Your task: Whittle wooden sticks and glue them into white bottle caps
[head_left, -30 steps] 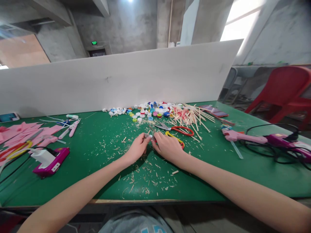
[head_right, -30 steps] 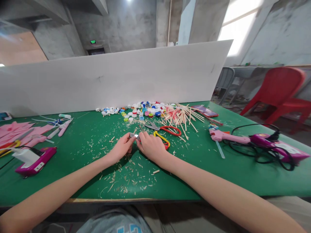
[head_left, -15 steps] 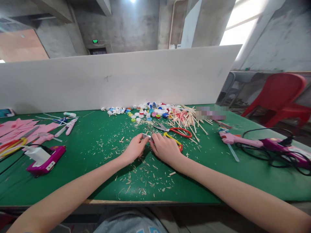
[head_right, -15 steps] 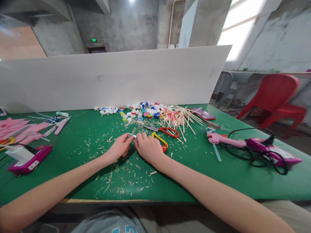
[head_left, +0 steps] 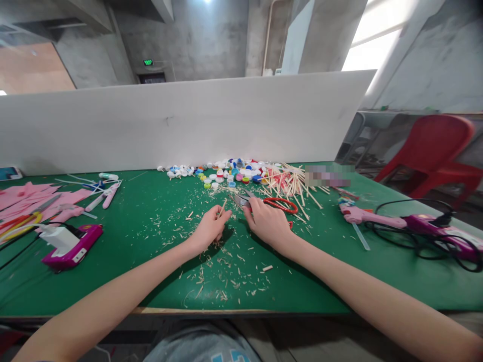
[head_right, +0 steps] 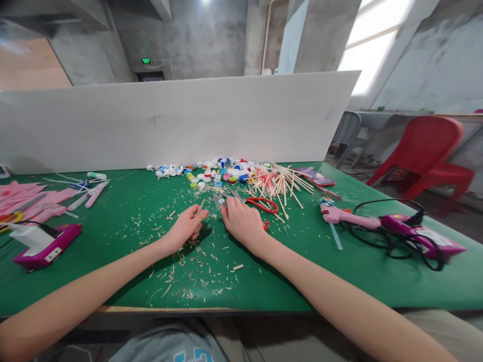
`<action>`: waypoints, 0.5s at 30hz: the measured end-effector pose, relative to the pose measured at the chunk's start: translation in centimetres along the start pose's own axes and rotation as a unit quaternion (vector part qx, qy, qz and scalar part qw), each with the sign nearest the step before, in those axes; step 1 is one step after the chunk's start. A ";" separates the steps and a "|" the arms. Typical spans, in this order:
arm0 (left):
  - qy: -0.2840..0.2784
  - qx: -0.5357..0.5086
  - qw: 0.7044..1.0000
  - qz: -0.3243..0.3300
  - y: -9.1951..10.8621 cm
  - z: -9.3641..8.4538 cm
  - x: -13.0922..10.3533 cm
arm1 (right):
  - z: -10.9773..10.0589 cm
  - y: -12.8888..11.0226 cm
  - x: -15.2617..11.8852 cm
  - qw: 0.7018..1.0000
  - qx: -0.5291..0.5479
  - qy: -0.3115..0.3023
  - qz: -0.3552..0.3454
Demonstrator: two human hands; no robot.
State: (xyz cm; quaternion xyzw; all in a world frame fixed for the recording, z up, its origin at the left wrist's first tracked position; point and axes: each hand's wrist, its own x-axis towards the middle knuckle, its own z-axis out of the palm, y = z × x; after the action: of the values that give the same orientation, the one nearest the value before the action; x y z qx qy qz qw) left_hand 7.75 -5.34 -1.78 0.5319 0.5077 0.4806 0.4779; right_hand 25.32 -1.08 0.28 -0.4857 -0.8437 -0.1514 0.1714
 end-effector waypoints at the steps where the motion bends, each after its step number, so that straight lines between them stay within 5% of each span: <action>1: -0.002 -0.003 1.000 0.002 0.0 0.0 0.0 | -0.1 0.0 0.0 1.000 0.007 -0.003 -0.007; 7: -0.019 -0.011 1.000 -0.001 -0.1 0.0 0.2 | -0.1 -0.7 -0.5 0.995 0.047 -0.020 -0.087; 15: -0.038 -0.034 0.999 -0.008 0.0 0.0 0.1 | 0.3 -0.6 -0.4 0.993 0.064 -0.026 -0.097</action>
State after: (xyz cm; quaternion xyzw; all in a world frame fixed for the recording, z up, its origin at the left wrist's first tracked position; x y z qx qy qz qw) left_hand 7.79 -5.22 -1.77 0.5293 0.4770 0.4733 0.5181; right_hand 24.92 -1.60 -0.23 -0.3931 -0.8990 -0.1004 0.1649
